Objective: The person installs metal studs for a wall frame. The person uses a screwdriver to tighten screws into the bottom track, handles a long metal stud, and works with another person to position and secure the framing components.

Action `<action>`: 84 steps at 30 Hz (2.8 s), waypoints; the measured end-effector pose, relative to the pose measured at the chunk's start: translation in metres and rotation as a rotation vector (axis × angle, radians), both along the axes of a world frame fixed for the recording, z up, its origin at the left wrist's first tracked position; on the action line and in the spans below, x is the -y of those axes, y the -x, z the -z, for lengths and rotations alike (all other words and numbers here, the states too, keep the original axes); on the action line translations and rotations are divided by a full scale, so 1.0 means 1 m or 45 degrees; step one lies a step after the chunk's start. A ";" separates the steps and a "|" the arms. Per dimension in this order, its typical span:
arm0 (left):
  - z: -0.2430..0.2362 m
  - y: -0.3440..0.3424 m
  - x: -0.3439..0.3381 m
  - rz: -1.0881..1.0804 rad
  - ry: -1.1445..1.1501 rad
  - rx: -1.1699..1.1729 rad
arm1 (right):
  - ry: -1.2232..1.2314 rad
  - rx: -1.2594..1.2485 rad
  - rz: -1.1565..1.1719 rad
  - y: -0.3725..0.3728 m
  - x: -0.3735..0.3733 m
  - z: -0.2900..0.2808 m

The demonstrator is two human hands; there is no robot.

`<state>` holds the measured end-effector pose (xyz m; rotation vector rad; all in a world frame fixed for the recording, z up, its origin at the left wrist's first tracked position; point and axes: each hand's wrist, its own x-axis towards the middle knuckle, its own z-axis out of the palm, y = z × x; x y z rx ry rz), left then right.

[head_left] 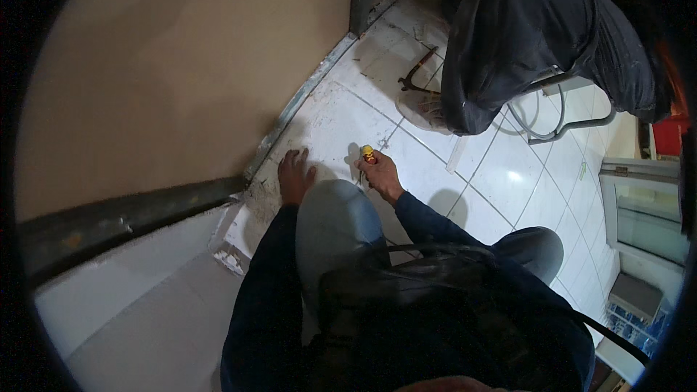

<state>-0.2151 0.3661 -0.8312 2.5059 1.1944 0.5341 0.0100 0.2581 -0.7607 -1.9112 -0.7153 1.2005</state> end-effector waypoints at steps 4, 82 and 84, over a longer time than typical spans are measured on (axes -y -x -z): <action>-0.029 -0.014 0.015 0.204 0.223 0.173 | 0.073 0.126 -0.199 0.003 0.003 0.004; -0.344 -0.039 0.014 -0.114 0.442 0.501 | -0.802 -1.259 0.135 0.081 0.006 -0.220; -0.325 -0.019 0.008 -0.127 0.600 0.236 | -0.687 -1.211 0.100 0.077 -0.005 -0.186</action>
